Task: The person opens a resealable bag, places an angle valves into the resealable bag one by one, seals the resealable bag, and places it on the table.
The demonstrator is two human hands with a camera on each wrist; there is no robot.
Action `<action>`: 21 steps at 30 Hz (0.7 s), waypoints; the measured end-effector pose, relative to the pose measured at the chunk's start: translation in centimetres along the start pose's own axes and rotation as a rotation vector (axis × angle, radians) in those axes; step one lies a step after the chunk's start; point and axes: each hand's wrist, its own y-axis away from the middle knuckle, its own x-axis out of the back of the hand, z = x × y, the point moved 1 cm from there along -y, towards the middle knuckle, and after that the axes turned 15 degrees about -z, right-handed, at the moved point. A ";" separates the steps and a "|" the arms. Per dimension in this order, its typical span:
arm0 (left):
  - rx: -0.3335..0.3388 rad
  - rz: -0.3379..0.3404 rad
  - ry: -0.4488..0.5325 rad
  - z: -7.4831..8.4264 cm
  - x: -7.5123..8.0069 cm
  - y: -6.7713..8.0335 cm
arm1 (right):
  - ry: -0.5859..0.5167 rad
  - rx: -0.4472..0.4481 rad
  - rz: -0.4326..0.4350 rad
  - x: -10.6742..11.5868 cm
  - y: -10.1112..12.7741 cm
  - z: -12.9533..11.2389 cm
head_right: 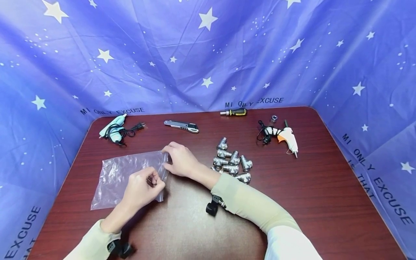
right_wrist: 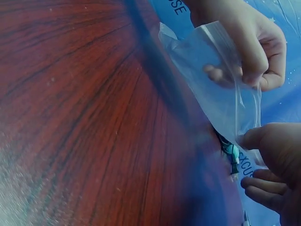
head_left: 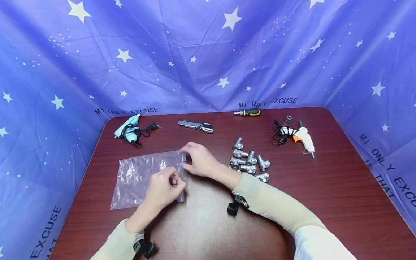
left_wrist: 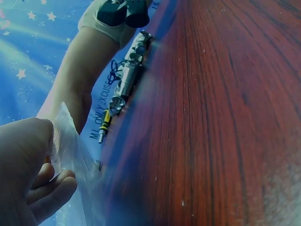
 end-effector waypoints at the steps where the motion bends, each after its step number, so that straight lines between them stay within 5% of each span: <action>1: -0.007 0.011 0.007 0.0 0.0 0.0 | -0.003 0.001 0.011 0.0 0.0 0.1; 13: -0.015 0.028 0.062 0.1 -0.2 0.0 | -0.046 0.025 0.053 0.3 -0.1 0.7; 21: 0.142 -0.065 0.102 -0.2 -0.6 0.0 | -0.148 0.020 0.037 0.1 0.1 0.4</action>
